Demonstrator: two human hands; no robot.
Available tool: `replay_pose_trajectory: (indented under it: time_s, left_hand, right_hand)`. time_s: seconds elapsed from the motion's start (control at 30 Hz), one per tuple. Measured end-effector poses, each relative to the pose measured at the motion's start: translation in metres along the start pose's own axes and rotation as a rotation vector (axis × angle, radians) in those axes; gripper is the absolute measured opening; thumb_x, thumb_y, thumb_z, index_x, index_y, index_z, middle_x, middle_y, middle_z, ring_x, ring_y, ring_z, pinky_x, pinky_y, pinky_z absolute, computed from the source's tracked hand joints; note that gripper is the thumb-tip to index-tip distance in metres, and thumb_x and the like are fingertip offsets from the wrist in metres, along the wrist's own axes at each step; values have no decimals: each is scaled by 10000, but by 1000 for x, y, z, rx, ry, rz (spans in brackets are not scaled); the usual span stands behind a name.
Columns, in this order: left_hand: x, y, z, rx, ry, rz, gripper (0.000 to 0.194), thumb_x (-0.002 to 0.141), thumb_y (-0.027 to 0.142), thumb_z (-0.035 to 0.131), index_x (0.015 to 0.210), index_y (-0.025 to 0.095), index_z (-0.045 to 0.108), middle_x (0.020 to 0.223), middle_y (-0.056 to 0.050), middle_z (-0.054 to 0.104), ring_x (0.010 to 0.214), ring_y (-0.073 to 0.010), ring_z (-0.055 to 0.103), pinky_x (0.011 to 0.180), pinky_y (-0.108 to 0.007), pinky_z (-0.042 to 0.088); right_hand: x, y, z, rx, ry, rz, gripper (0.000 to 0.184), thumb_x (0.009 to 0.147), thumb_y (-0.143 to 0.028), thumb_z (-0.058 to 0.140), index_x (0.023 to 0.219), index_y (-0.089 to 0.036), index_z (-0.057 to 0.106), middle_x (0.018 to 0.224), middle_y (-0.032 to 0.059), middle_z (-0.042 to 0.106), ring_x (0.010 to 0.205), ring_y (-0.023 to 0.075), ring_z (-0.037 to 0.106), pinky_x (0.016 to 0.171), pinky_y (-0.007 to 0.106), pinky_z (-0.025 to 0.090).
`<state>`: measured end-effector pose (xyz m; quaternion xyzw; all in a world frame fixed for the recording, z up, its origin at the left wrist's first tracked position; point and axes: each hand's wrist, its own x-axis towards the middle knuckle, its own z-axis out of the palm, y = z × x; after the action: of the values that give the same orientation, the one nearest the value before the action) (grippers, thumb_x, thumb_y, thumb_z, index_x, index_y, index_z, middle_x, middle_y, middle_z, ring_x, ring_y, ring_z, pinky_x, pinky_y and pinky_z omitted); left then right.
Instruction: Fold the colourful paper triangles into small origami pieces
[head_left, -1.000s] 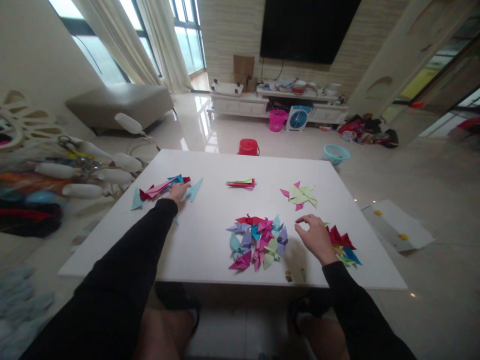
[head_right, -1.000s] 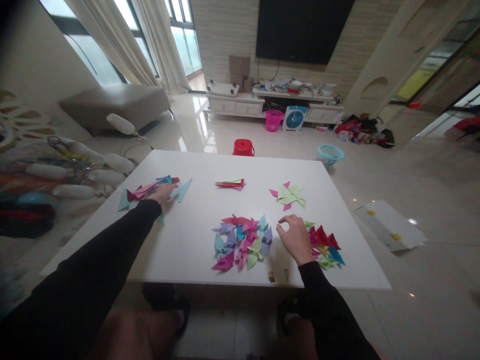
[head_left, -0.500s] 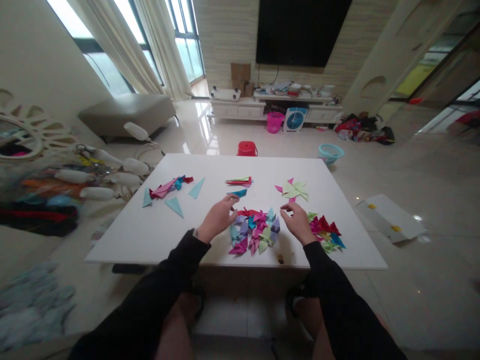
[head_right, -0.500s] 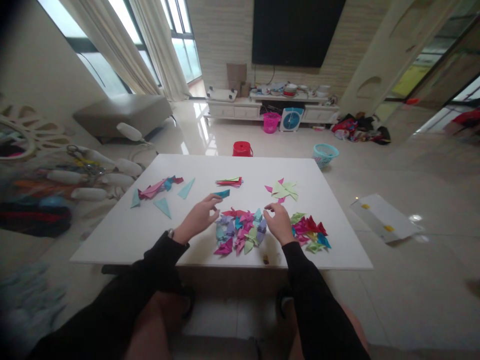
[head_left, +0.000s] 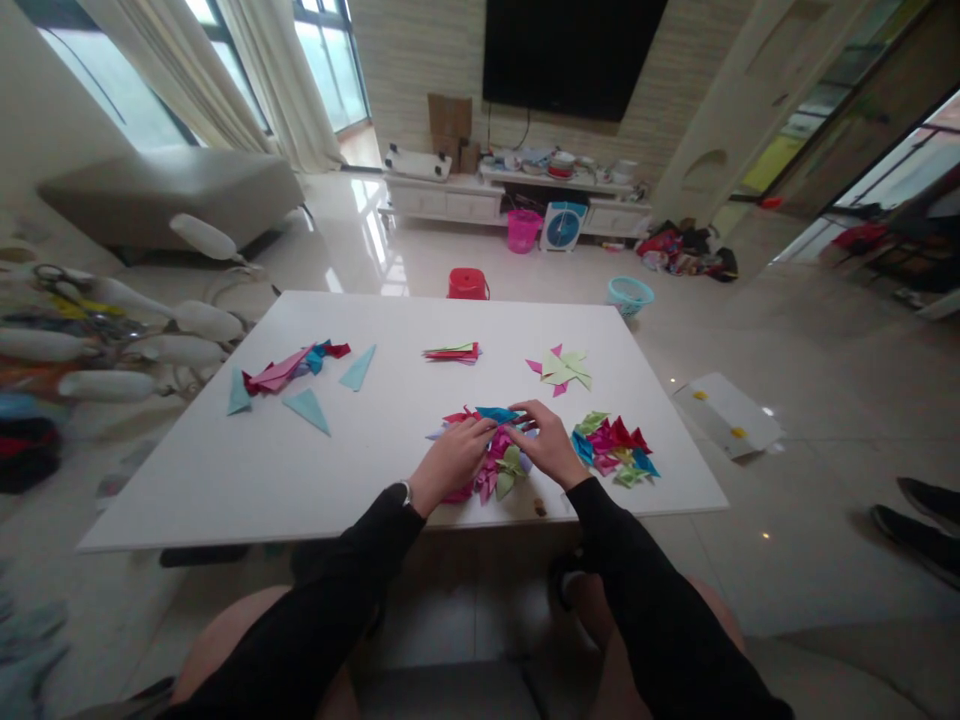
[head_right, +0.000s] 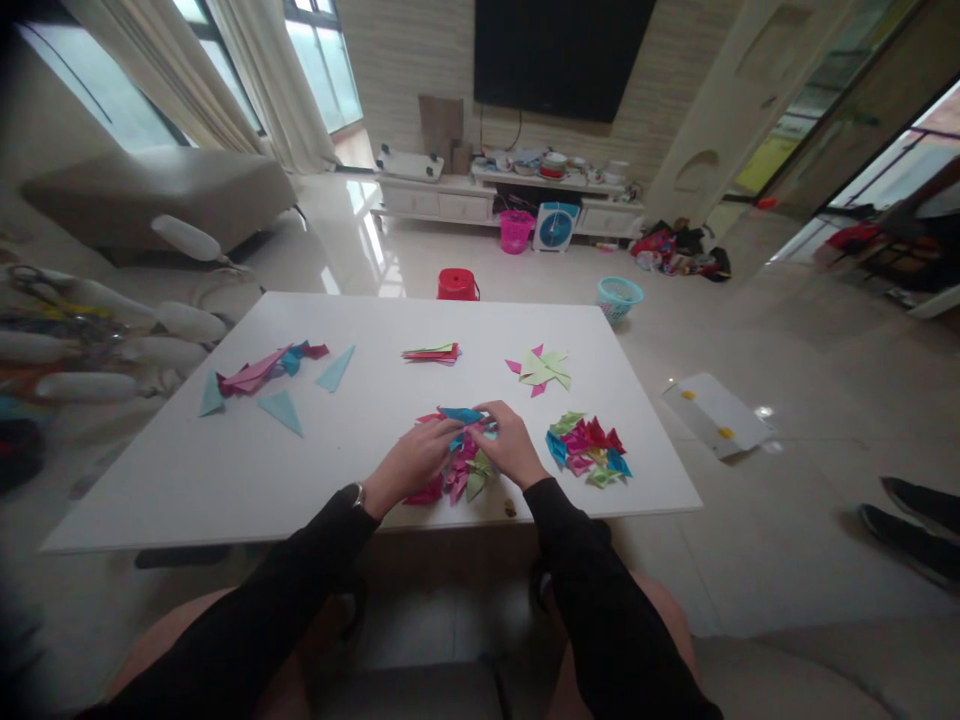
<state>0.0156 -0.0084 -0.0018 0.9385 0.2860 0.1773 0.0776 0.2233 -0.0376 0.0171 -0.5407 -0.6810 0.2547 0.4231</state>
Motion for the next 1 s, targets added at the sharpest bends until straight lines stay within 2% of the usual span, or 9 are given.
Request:
replay_pose_trajectory:
  time_s: [0.17,0.33,0.43,0.5,0.53,0.6,0.7,0.8,1.0]
  left_hand:
    - [-3,-4,-2,-16,4,13,411,929,98,520,1331,160,575,1335,-128,616,1188,-280,595,1004,-437,501]
    - [-7,2,-9,-148,33,4,359,894,73,541,1223,189,625,1336,-133,612,1198,-277,610,1016,-453,509]
    - [-6,6,-13,-399,270,-206,213,883,125,588,1081,197,619,1271,-118,606,1113,-233,654,957,-395,557]
    - [-2,6,-13,-660,455,-447,252,872,209,642,1114,201,571,1230,-103,594,982,-194,693,839,-347,599]
    - [0,5,-13,-808,503,-551,327,863,254,666,1162,206,545,1232,-101,589,927,-180,706,791,-334,610]
    - [4,2,-14,-1089,482,-666,466,858,331,686,1272,221,501,1271,-110,589,905,-179,724,781,-347,624]
    - [8,2,-15,-1317,372,-678,495,863,371,690,1306,206,544,1305,-134,623,991,-211,726,859,-391,622]
    - [9,5,-16,-1298,353,-669,436,838,383,723,1210,170,647,1267,-132,679,1016,-233,720,878,-403,618]
    - [8,5,-11,-1080,386,-651,260,817,312,726,1026,158,746,1035,-92,770,927,-234,735,887,-399,597]
  right_hand:
    - [2,2,0,-110,-25,-118,139,885,-109,611,967,-193,686,1044,66,646,830,161,659,816,324,554]
    - [-1,3,0,-170,-9,-172,153,917,-108,574,929,-202,694,992,70,646,884,192,651,815,330,542]
    - [-4,2,-2,-207,58,-186,151,940,-143,575,919,-212,707,974,72,650,898,201,652,820,330,536]
    - [-6,1,-3,-232,89,-204,152,951,-166,578,933,-216,720,1002,82,655,918,205,656,822,327,536]
    - [-7,1,-3,-242,93,-216,157,955,-170,577,940,-215,727,1020,88,656,925,206,658,821,326,536]
    - [-8,1,-3,-251,83,-240,172,959,-170,573,950,-212,739,1057,98,657,926,204,661,818,325,537]
    - [-8,1,-1,-252,55,-265,194,969,-172,561,955,-213,750,1071,98,658,913,196,662,808,323,538]
    - [-7,3,1,-247,36,-286,200,971,-172,560,957,-213,755,1069,97,658,900,192,660,789,322,537]
    - [-7,0,4,-248,9,-318,155,932,-183,616,1017,-228,738,1093,99,645,950,213,646,817,347,548]
